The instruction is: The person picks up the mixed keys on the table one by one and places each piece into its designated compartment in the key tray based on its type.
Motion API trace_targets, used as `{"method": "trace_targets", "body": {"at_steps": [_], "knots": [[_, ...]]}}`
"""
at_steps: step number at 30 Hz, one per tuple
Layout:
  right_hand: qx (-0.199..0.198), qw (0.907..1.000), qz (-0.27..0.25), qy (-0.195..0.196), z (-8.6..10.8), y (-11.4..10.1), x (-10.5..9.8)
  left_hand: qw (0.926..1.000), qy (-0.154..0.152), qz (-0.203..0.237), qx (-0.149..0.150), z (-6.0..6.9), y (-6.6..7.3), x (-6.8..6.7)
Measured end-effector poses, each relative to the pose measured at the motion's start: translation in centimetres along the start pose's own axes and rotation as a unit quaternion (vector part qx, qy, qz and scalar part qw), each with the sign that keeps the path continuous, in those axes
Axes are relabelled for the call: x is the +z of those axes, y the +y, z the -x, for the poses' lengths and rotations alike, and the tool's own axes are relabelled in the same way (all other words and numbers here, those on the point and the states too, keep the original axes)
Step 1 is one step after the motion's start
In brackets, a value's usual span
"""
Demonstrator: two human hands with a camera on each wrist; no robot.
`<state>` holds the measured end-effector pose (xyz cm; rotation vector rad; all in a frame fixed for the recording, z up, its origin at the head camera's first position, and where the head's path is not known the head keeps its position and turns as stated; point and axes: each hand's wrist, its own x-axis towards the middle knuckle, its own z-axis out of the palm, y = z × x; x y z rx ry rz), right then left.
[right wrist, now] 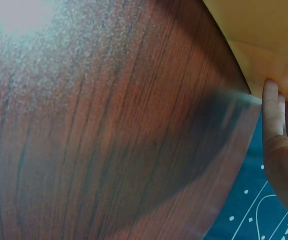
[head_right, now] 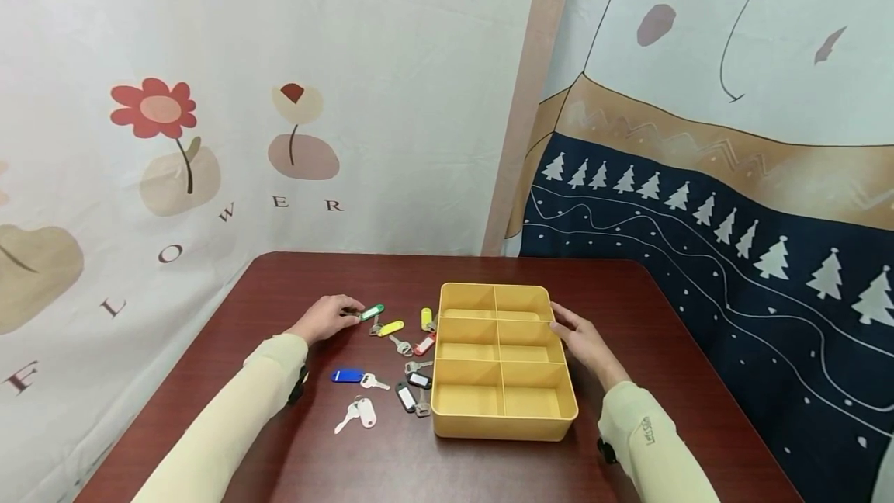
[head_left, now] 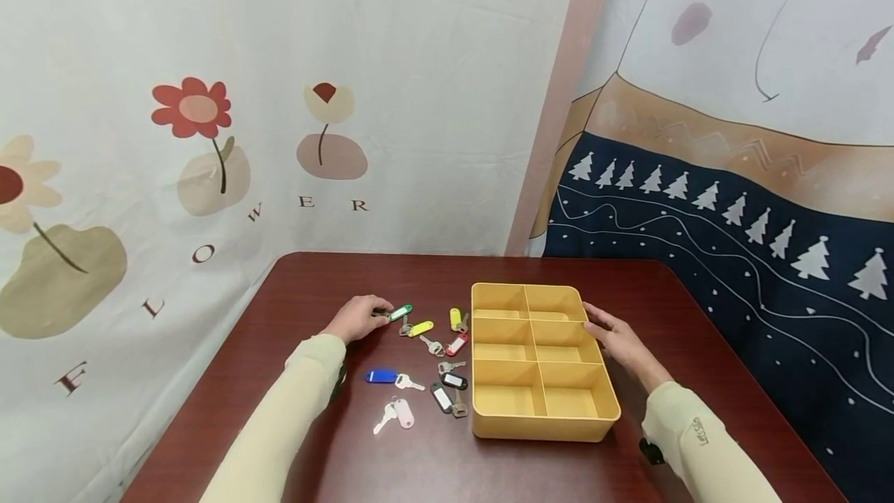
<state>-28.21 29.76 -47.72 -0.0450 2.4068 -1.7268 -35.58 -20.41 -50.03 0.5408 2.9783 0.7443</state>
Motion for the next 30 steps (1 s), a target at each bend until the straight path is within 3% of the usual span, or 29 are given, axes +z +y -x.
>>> {"method": "trace_targets", "body": {"at_steps": [4,17,25,30], "knots": [[0.004,1.0000,-0.001,-0.003,0.04,-0.08,0.07,0.9999,-0.003,-0.002,-0.012,-0.01,-0.15,0.17],[0.004,1.0000,-0.007,-0.004,0.06,0.10,0.01,0.9990,0.031,-0.025,0.018,-0.06,-0.23,0.70],[0.007,0.9999,-0.007,-0.003,-0.01,-0.10,0.03,0.9979,0.065,-0.002,0.008,0.19,0.11,0.30],[0.010,0.9999,-0.012,-0.005,0.03,-0.13,0.12,0.9957,0.085,0.037,-0.003,0.00,0.32,-0.06]]}}
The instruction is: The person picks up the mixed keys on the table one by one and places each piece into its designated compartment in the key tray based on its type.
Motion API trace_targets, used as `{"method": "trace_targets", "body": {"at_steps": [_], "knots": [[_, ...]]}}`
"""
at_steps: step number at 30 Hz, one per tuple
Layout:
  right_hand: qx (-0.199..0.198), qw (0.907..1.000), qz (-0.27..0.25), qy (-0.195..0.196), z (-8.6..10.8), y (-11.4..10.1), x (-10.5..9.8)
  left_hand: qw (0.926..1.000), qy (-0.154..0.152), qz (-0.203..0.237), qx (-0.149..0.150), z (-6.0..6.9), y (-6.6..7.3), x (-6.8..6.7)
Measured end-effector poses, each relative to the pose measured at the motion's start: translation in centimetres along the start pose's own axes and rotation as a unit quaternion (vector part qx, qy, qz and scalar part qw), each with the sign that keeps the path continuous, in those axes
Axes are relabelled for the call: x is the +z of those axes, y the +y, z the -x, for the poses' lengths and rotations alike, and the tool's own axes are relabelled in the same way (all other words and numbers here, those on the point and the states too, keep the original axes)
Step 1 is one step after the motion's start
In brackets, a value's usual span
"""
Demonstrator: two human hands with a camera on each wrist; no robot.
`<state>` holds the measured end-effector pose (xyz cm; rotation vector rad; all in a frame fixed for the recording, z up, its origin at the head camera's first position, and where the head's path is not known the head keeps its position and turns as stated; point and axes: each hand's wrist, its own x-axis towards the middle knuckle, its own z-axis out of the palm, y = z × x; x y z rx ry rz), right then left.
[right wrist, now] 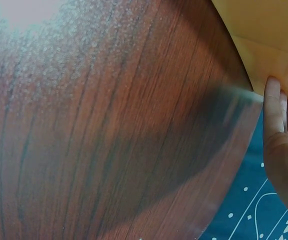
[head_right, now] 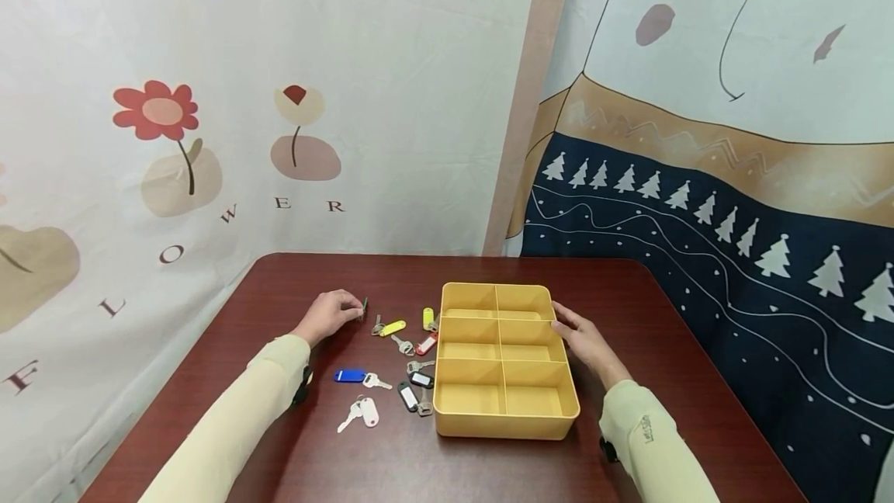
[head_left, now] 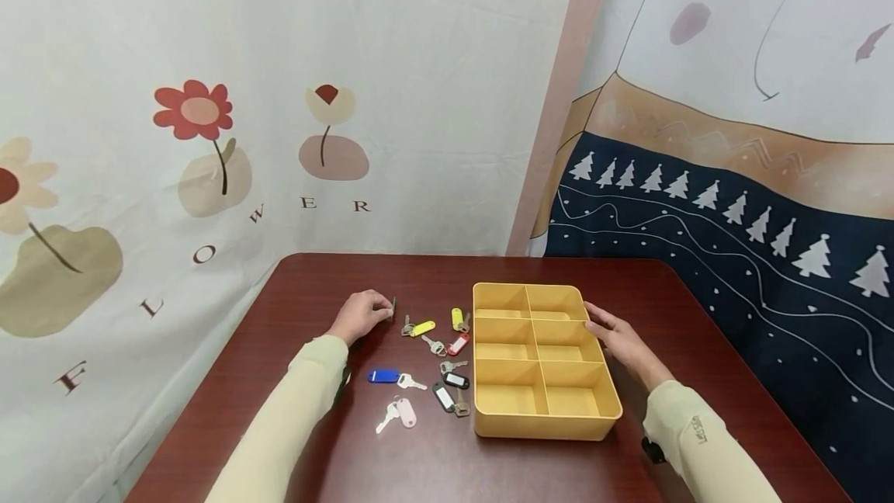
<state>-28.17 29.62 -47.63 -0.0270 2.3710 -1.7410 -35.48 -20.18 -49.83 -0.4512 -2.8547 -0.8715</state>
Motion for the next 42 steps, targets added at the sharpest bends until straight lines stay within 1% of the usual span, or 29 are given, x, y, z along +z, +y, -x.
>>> {"method": "trace_targets", "body": {"at_steps": [6,10,14,21,23,28,30,36,42], "knots": [[0.005,1.0000,0.001,-0.005,0.1,0.0,-0.1,0.9979,0.019,0.059,-0.016,-0.1,0.5,-0.5],[0.005,0.9998,0.015,-0.007,0.1,0.0,-0.1,0.9934,0.024,0.104,-0.041,0.0,1.0,-0.8],[0.005,0.9997,0.023,-0.006,0.0,0.1,-0.1,0.9877,0.034,0.139,-0.063,0.0,1.3,-1.1],[0.004,0.9999,0.013,-0.008,-0.1,0.1,-0.1,0.9842,0.059,0.158,-0.053,-0.3,2.5,-1.7],[0.004,0.9999,0.014,-0.007,-0.1,0.1,-0.1,0.9822,0.062,0.167,-0.059,-0.4,2.9,-1.7],[0.007,0.9997,0.021,-0.006,-0.2,0.2,-0.1,0.9752,0.058,0.200,-0.074,-0.6,4.3,-1.8],[0.009,0.9996,0.024,-0.007,-0.2,0.3,-0.1,0.9731,0.054,0.211,-0.075,-0.7,4.8,-1.8],[0.008,0.9998,0.016,-0.007,-0.2,0.4,-0.2,0.9709,0.050,0.225,-0.065,-1.2,6.4,-1.6],[0.007,0.9999,0.011,-0.010,-0.2,0.3,-0.2,0.9707,0.047,0.231,-0.045,-1.9,7.9,-1.6]]}}
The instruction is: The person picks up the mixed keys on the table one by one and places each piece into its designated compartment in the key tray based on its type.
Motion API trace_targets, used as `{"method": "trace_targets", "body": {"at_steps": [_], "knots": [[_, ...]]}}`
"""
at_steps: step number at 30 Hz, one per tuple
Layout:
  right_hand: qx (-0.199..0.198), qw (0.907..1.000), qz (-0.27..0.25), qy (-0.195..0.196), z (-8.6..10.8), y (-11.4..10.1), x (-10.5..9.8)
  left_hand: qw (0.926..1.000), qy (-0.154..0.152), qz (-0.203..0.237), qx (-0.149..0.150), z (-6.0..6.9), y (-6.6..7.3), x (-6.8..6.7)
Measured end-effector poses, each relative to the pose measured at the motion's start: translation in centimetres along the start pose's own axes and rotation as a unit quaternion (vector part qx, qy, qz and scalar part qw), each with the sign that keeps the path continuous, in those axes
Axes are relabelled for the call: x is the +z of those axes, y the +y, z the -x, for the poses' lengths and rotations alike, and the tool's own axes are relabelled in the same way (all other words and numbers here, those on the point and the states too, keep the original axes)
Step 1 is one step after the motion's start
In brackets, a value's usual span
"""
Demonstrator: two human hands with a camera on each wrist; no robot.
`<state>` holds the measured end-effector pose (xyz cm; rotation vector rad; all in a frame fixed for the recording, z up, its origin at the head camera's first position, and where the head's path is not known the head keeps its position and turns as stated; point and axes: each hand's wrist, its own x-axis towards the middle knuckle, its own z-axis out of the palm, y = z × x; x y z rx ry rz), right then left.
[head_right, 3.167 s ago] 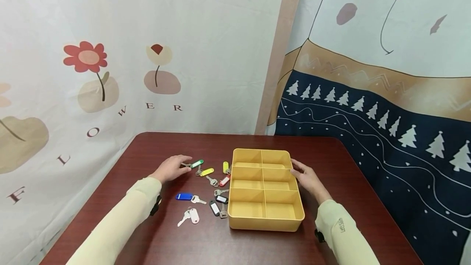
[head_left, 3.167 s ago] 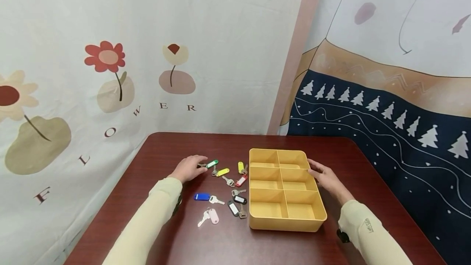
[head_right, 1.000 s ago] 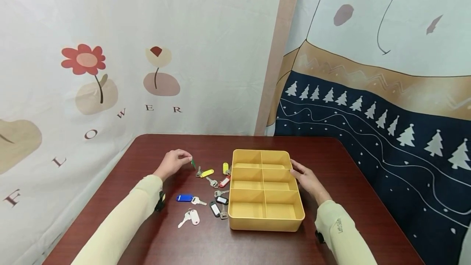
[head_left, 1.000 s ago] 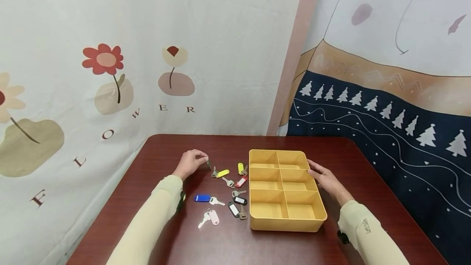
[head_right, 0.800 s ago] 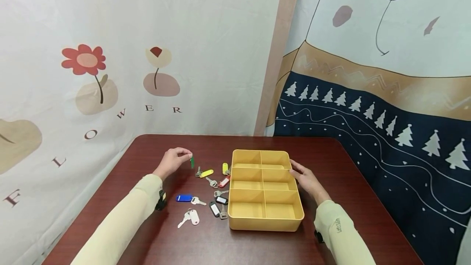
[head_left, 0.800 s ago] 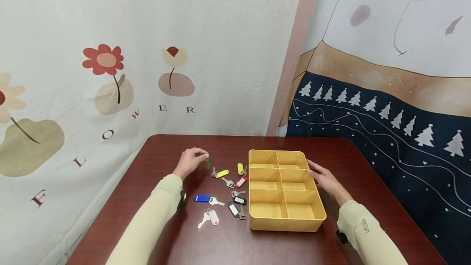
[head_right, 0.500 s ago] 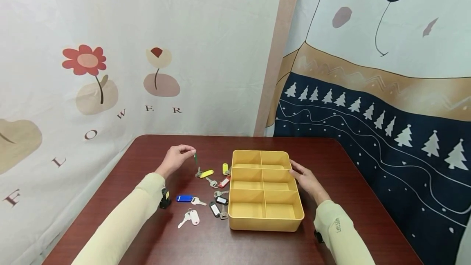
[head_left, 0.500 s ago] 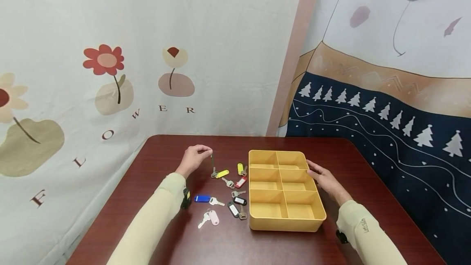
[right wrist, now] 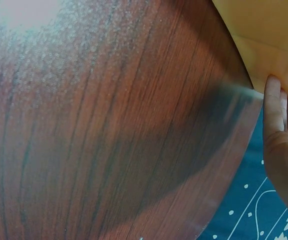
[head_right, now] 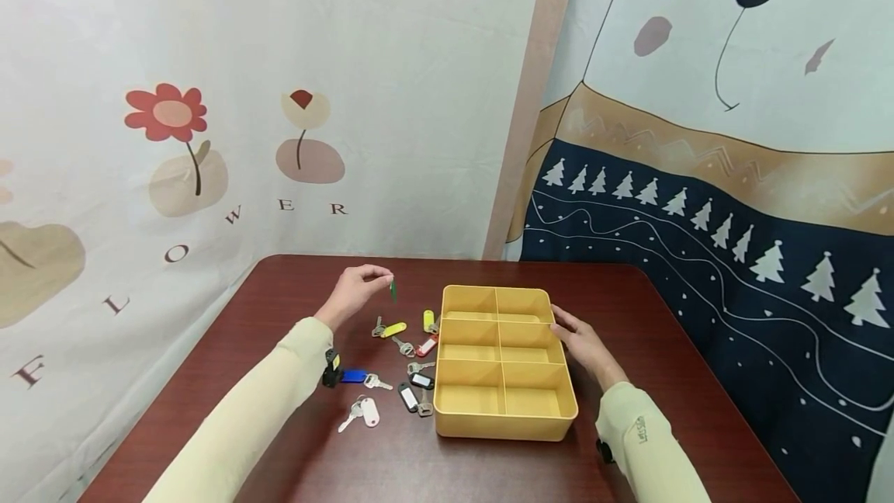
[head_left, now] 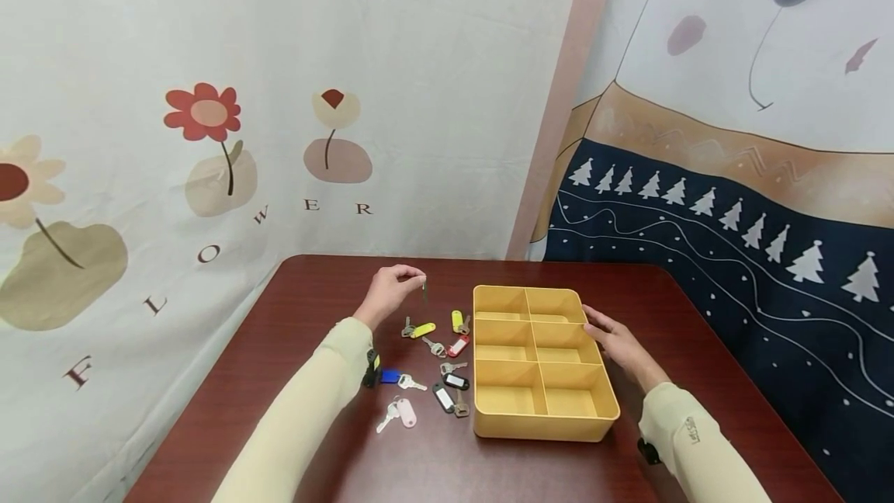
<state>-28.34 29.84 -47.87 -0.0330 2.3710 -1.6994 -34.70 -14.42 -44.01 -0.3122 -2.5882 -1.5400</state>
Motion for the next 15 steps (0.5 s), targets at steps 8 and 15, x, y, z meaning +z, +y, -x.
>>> {"method": "trace_targets", "body": {"at_steps": [8,15], "knots": [[0.003,1.0000,-0.004,0.000,0.0,0.1,-0.1,0.9994,-0.017,0.030,0.000,-0.9,1.7,1.5],[0.003,1.0000,-0.005,0.003,-0.1,0.2,0.0,0.9980,-0.024,0.058,0.003,-1.4,3.5,3.4]]}}
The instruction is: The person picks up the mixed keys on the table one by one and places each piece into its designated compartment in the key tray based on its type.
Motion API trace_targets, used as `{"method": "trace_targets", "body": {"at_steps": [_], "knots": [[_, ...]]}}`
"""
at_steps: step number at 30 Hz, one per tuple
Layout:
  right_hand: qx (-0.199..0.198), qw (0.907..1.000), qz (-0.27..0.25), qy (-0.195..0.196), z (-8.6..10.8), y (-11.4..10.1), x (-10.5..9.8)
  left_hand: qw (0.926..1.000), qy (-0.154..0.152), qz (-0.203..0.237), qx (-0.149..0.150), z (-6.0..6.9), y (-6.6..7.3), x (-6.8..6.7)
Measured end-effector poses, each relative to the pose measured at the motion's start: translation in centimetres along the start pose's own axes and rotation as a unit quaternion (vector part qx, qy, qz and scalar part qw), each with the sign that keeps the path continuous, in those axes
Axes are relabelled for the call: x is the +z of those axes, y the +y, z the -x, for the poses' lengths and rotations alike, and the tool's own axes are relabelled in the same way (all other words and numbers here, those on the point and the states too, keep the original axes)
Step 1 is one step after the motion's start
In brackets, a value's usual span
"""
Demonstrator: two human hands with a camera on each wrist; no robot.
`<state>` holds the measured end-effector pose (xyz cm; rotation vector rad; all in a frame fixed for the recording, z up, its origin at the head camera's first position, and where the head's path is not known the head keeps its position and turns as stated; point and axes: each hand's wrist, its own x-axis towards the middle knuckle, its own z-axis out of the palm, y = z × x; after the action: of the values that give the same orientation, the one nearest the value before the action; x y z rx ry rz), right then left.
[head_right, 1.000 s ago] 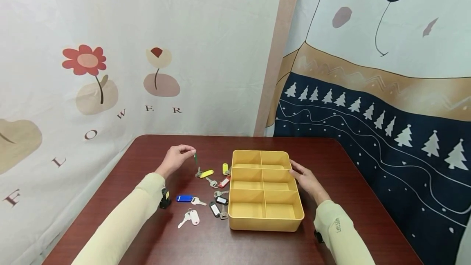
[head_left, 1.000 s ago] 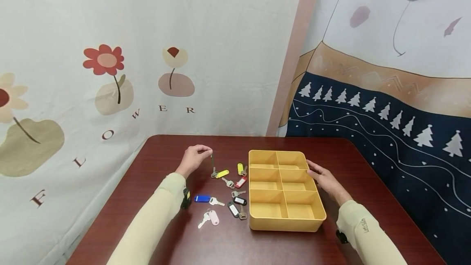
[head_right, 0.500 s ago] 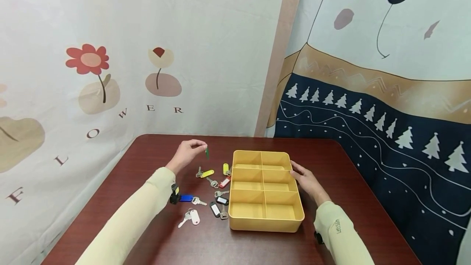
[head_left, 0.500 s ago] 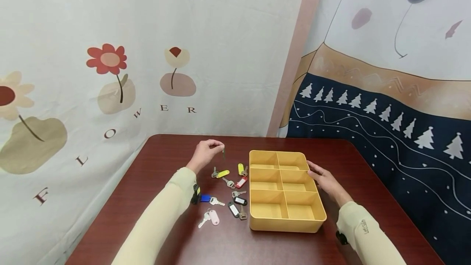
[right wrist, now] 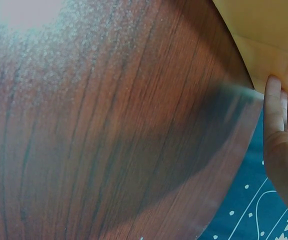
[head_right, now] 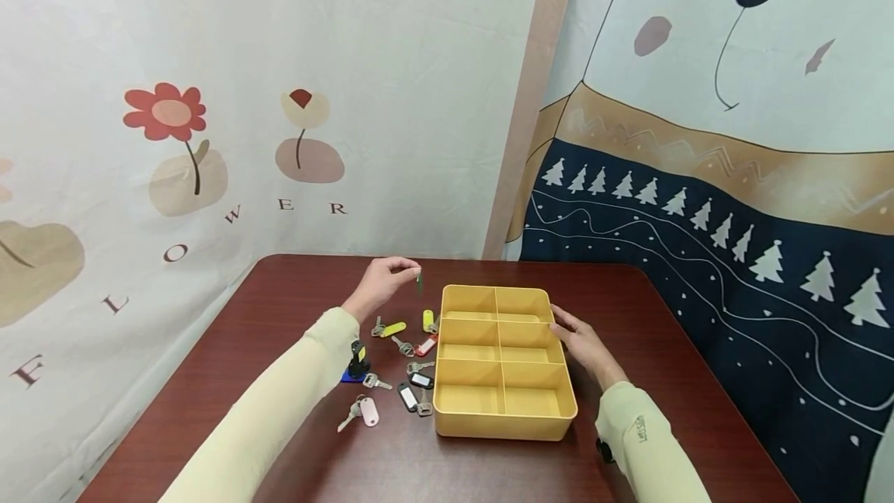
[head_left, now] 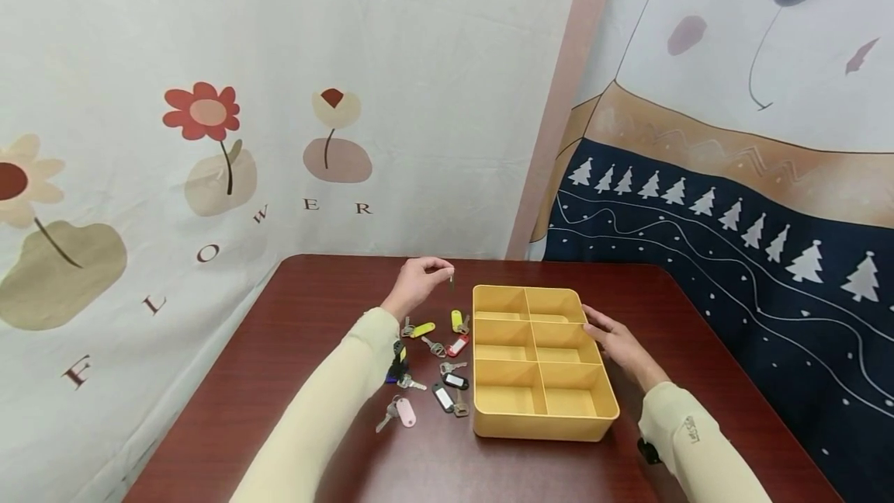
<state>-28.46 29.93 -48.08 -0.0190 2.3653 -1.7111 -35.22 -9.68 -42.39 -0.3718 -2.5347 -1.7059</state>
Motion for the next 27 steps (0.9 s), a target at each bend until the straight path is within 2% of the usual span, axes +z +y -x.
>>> {"method": "trace_targets", "body": {"at_steps": [6,14,27], "knots": [[0.002,1.0000,0.000,0.003,-0.1,0.1,-0.1,0.9998,-0.014,0.006,0.016,-0.8,1.1,2.1],[-0.011,0.9999,0.001,0.003,0.0,0.1,0.0,0.9991,-0.023,-0.012,0.033,-1.8,1.7,4.7],[-0.008,1.0000,0.001,-0.002,0.0,0.0,0.2,0.9978,-0.057,-0.026,0.021,-2.4,1.6,7.8]]}}
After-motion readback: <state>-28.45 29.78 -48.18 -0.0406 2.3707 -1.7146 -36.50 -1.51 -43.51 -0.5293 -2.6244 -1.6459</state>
